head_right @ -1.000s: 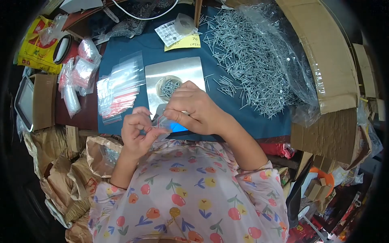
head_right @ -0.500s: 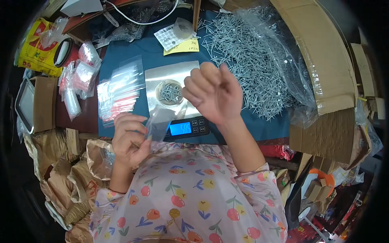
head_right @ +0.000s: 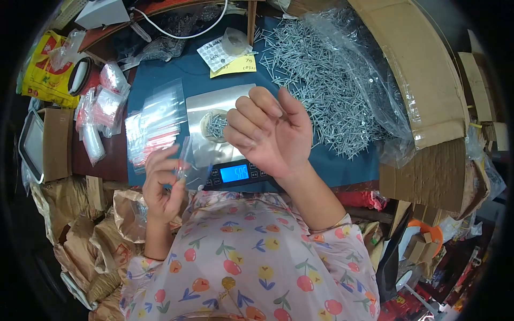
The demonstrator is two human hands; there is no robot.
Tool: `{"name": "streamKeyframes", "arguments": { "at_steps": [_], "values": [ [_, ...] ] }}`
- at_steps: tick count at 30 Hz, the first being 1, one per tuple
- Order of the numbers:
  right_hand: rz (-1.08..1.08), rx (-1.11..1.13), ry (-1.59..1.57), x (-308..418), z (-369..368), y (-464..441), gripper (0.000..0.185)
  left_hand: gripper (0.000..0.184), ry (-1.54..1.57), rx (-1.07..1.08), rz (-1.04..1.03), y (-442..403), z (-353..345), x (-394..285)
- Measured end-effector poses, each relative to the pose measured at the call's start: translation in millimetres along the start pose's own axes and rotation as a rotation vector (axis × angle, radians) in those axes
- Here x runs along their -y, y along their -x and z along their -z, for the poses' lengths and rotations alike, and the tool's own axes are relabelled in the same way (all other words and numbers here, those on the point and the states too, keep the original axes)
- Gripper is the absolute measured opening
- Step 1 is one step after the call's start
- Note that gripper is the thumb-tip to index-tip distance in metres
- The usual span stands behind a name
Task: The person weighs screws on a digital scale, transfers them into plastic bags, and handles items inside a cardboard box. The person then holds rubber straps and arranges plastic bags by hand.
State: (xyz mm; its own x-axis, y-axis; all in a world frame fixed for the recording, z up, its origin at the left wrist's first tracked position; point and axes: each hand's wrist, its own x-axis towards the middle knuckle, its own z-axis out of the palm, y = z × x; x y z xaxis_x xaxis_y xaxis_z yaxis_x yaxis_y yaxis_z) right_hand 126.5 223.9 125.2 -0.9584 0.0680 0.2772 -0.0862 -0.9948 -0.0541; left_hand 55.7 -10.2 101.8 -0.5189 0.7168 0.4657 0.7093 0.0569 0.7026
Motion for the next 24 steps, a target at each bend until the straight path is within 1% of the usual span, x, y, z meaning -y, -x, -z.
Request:
{"name": "streamKeyframes", "arguments": {
  "at_steps": [1, 4, 5, 8, 9, 12, 13, 14, 15, 17, 18, 19, 20, 22, 23, 24],
  "values": [
    [0.002, 0.002, 0.010, -0.3, -0.4, 0.4, 0.034, 0.015, 0.001, 0.041, 0.026, 0.5, 0.2, 1.3],
    [0.008, 0.004, 0.043, -0.8, -0.9, 1.6, 0.034, 0.015, 0.036, 0.012, -0.032, -4.3, -8.1, 1.1],
    [0.009, 0.003, 0.055, -1.0, -0.6, 1.7, 0.034, 0.013, 0.037, 0.135, -0.030, 0.1, -4.6, 5.7],
    [0.013, -0.003, 0.092, -0.8, 1.3, 2.3, 0.034, 0.012, 0.001, 0.139, -0.074, -2.2, -3.0, -0.2],
    [0.014, -0.005, 0.104, -0.7, 2.2, 2.5, 0.034, 0.011, 0.007, 0.133, -0.034, -0.4, -2.0, -0.9],
    [0.010, 0.018, 0.453, 7.8, 7.0, 1.4, 0.026, 0.008, 0.043, 0.096, 0.059, 5.4, 1.0, -1.3],
    [0.051, -0.086, 0.863, 9.6, 13.0, 1.6, 0.023, 0.008, 0.066, 0.071, 0.071, 6.5, 1.3, -0.4],
    [0.094, -0.193, 1.272, 12.1, 20.1, 1.9, 0.028, 0.008, 0.088, 0.046, 0.083, 7.2, 1.8, -0.1],
    [0.003, -0.184, 1.724, 22.8, 23.9, 2.9, 0.057, 0.008, 0.080, 0.014, 0.100, 7.7, 2.0, -1.2],
    [0.014, -0.089, 2.224, 21.2, 37.0, 6.0, 0.068, 0.009, 0.065, -0.051, 0.132, 7.5, 1.0, -4.0],
    [0.020, -0.031, 2.473, 19.8, 46.4, 8.3, 0.073, 0.010, 0.071, -0.047, 0.149, 6.9, 0.7, -3.8],
    [-0.007, -0.021, 2.460, 15.6, 59.1, 13.0, 0.080, 0.011, 0.076, -0.043, 0.167, 6.8, 0.5, -3.5],
    [-0.031, 0.016, 2.491, 11.4, 68.9, 15.7, 0.080, 0.011, 0.081, -0.038, 0.187, 7.0, 0.3, -3.3],
    [-0.077, 0.089, 2.551, 3.7, 82.2, 17.7, 0.081, 0.010, 0.045, -0.055, 0.116, 1.9, -4.0, -1.1],
    [0.010, 0.079, 2.556, 2.1, 86.0, 16.1, 0.078, 0.009, 0.026, -0.065, 0.079, -0.2, -5.4, -0.1],
    [-0.055, 0.011, 2.484, 3.7, 83.4, 14.5, 0.076, 0.009, 0.038, -0.062, 0.116, 0.0, -5.4, 0.0]
  ]
}}
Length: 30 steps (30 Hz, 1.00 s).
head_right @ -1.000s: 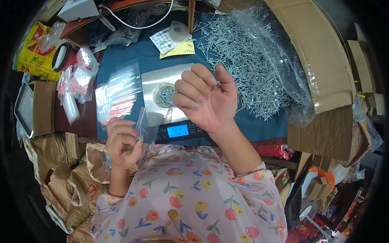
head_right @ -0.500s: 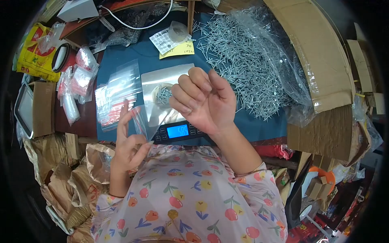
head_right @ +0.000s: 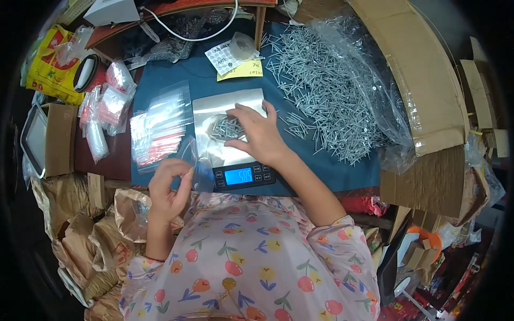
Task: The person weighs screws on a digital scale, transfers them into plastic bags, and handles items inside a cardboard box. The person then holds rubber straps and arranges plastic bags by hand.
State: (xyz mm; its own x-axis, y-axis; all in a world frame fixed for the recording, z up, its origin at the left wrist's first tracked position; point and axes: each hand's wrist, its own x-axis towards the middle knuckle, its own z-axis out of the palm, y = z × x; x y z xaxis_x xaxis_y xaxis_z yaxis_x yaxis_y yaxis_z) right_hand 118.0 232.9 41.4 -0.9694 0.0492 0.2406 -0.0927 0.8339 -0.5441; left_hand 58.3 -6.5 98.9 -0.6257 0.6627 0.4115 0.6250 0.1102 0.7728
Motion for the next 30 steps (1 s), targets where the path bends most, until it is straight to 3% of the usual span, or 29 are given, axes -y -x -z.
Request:
{"name": "streamKeyframes", "arguments": {
  "at_steps": [3, 7, 10, 14, 18, 21, 23, 27, 30],
  "values": [
    [-0.204, 0.027, -0.350, 6.7, 16.1, -4.1, 0.065, 0.009, -0.005, 0.044, 0.076, 0.5, 1.7, -0.1],
    [-0.162, -0.009, -1.198, 27.0, 36.2, -14.0, 0.051, 0.010, -0.041, 0.184, 0.032, -7.2, -5.3, 1.1],
    [0.075, 0.202, -0.729, 44.3, 63.3, -27.3, 0.052, 0.014, -0.004, 0.210, 0.002, -8.3, -19.6, -2.5],
    [0.190, 0.112, -0.230, 75.0, 63.0, -25.9, 0.047, 0.020, -0.051, 0.133, -0.095, -14.3, -26.5, -5.0],
    [0.182, 0.066, -0.293, 70.9, 80.3, -27.3, 0.047, 0.018, -0.107, 0.095, -0.101, -13.4, -21.6, -2.8],
    [0.026, -0.004, -0.408, 40.0, 73.2, -24.4, 0.055, 0.016, -0.150, 0.006, -0.100, -14.3, -15.3, -2.2],
    [-0.030, 0.044, -0.248, 8.8, 48.2, -10.8, 0.063, 0.011, -0.213, -0.081, -0.120, -16.8, -11.2, -0.9],
    [0.064, -0.066, 0.057, 0.3, 26.8, 0.1, 0.069, 0.003, 0.215, -0.051, 0.156, -8.2, -3.2, 0.6],
    [0.158, -0.063, -0.248, 22.3, 49.7, -3.1, 0.043, 0.005, 0.284, 0.087, 0.155, -3.4, 1.3, 0.5]
  ]
}}
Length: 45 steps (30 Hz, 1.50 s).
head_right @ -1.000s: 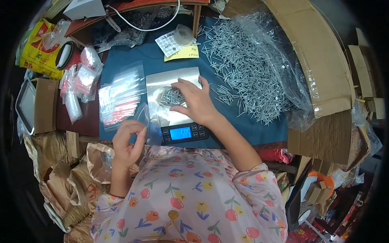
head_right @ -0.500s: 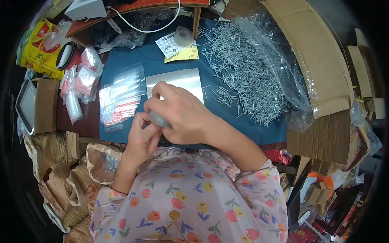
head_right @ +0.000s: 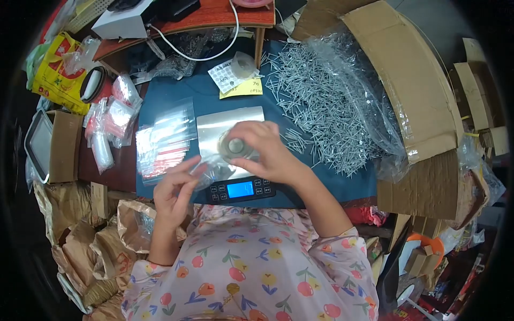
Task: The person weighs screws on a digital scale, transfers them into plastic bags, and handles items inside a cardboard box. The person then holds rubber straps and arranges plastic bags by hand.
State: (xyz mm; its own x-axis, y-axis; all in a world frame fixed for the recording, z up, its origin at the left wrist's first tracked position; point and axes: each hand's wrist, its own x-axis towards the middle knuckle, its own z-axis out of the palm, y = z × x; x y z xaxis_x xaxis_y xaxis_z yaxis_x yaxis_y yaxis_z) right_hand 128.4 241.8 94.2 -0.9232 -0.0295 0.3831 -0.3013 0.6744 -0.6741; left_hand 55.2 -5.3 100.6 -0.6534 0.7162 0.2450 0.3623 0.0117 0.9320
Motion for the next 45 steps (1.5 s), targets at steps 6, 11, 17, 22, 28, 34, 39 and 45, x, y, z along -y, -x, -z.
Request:
{"name": "streamKeyframes", "arguments": {
  "at_steps": [6, 11, 17, 22, 28, 34, 39, 45],
  "values": [
    [0.191, 0.029, 0.059, 39.5, 13.7, -4.4, 0.013, 0.014, 0.185, 0.051, -0.101, 3.4, -0.4, -11.5],
    [0.349, 0.089, 0.098, 62.2, 6.7, -3.5, 0.014, 0.023, 0.007, 0.057, -0.103, -3.0, -12.0, -27.9],
    [0.395, 0.134, 0.045, 70.8, -0.3, -9.1, 0.016, 0.013, -0.038, 0.091, 0.048, 8.2, -6.3, -36.9],
    [0.510, 0.182, -0.046, 80.2, -12.3, -8.2, 0.020, 0.008, 0.096, 0.190, 0.144, 22.8, 1.6, -43.7],
    [0.521, 0.153, -0.070, 86.4, -8.8, -4.6, 0.029, 0.008, 0.471, 0.042, 0.178, 43.1, 24.8, -31.6],
    [0.540, 0.075, -0.111, 91.5, -24.8, -2.9, 0.030, 0.023, 0.549, -0.027, 0.272, 55.5, 34.0, -27.8],
    [0.464, 0.087, -0.158, 96.4, -39.6, 4.6, 0.022, 0.026, 0.505, -0.038, 0.309, 75.8, 50.4, -25.5],
    [0.324, 0.144, -0.172, 91.3, -38.9, 26.0, 0.018, 0.020, 0.226, -0.271, 0.378, 138.2, 130.6, -32.4]
  ]
}}
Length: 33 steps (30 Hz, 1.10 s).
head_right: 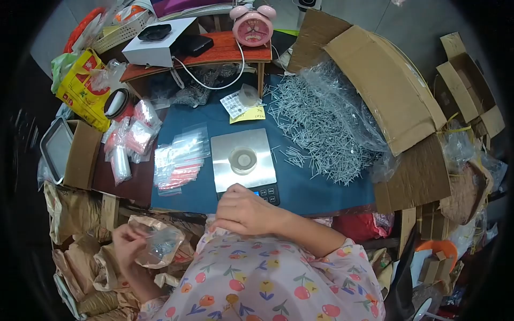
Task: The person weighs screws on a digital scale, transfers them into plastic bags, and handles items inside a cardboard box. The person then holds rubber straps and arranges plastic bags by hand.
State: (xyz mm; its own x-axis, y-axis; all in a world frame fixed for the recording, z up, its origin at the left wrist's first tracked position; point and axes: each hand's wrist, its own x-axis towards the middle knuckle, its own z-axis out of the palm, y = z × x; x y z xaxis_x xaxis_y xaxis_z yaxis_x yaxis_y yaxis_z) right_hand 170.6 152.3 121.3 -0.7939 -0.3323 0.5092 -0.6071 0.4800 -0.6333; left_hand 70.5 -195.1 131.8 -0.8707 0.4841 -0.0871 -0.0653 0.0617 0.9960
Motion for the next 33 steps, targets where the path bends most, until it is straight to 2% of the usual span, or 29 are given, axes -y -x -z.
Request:
{"name": "streamKeyframes", "arguments": {
  "at_steps": [2, 5, 7, 8, 9, 11, 12, 15, 17, 18, 19, 20, 21, 22, 24, 26, 27, 29, 33],
  "values": [
    [-0.037, 0.031, 0.017, -2.6, 2.6, 13.0, 0.016, 0.016, -0.095, -0.142, 0.062, 17.5, 26.5, 2.8],
    [-0.105, 0.038, 0.032, -7.1, 6.3, 37.3, 0.014, 0.013, -0.548, -0.140, 0.376, 19.6, 38.0, 8.0],
    [-0.164, 0.011, 0.063, -8.4, 10.8, 55.7, 0.014, 0.017, -1.057, 0.048, 0.314, 4.5, 30.0, 12.7],
    [-0.185, -0.016, 0.080, -8.9, 11.7, 66.7, 0.015, 0.015, -1.073, 0.092, 0.203, -5.8, 33.8, 24.0],
    [-0.217, -0.030, 0.063, -5.0, 14.5, 75.9, 0.015, 0.016, -0.811, -0.019, 0.083, -16.5, 20.5, 36.4],
    [-0.272, -0.067, 0.017, 2.2, 24.4, 96.8, 0.015, 0.017, -0.648, 0.009, 0.055, -42.9, -27.8, 19.7],
    [-0.315, -0.054, 0.012, 9.8, 32.9, 106.0, 0.015, 0.017, -0.659, 0.064, 0.002, -53.1, -50.8, 8.0],
    [-0.328, -0.247, 0.089, 31.4, 53.6, 139.1, 0.016, 0.022, -0.540, 0.291, -0.325, -81.5, -111.3, -23.5],
    [-0.284, -0.503, 0.360, 54.3, 76.7, 156.8, 0.011, 0.036, -0.355, 0.543, -0.614, -94.5, -153.1, -50.0],
    [-0.299, -0.652, 0.505, 72.9, 93.7, 161.6, 0.013, 0.046, -0.189, 0.658, -0.675, -98.6, -181.4, -65.1],
    [-0.318, -0.862, 0.634, 89.4, 105.2, 173.8, 0.022, 0.057, -0.016, 0.776, -0.726, -101.9, -208.0, -79.6],
    [-0.303, -1.119, 0.589, 107.8, 115.5, 181.4, 0.032, 0.073, 0.178, 0.897, -0.513, -113.3, -221.4, -92.2],
    [-0.245, -1.294, 0.595, 126.6, 123.9, 186.1, 0.033, 0.077, 0.349, 1.140, -0.557, -110.9, -257.6, -108.9],
    [-0.085, -1.396, 0.678, 146.8, 130.5, 186.1, 0.034, 0.078, 0.589, 1.339, -0.301, -93.6, -287.8, -130.7],
    [0.288, -1.485, 0.887, 186.1, 139.1, 177.4, 0.037, 0.082, 0.740, 1.600, 0.004, -55.3, -344.4, -160.0],
    [0.441, -1.510, 1.071, 217.0, 142.6, 177.7, 0.039, 0.082, 0.818, 1.683, 0.269, -28.3, -390.9, -154.1],
    [0.434, -1.513, 1.132, 230.2, 136.2, 181.8, 0.039, 0.082, 0.842, 1.698, 0.354, -19.1, -407.4, -145.2],
    [0.405, -1.521, 1.199, 251.9, 128.4, 192.6, 0.038, 0.081, 0.891, 1.683, 0.435, -11.1, -428.9, -119.6],
    [0.289, -1.547, 1.286, 283.7, 109.6, 222.1, 0.037, 0.081, 0.924, 1.611, 0.457, -14.2, -440.0, -92.8]
  ]
}}
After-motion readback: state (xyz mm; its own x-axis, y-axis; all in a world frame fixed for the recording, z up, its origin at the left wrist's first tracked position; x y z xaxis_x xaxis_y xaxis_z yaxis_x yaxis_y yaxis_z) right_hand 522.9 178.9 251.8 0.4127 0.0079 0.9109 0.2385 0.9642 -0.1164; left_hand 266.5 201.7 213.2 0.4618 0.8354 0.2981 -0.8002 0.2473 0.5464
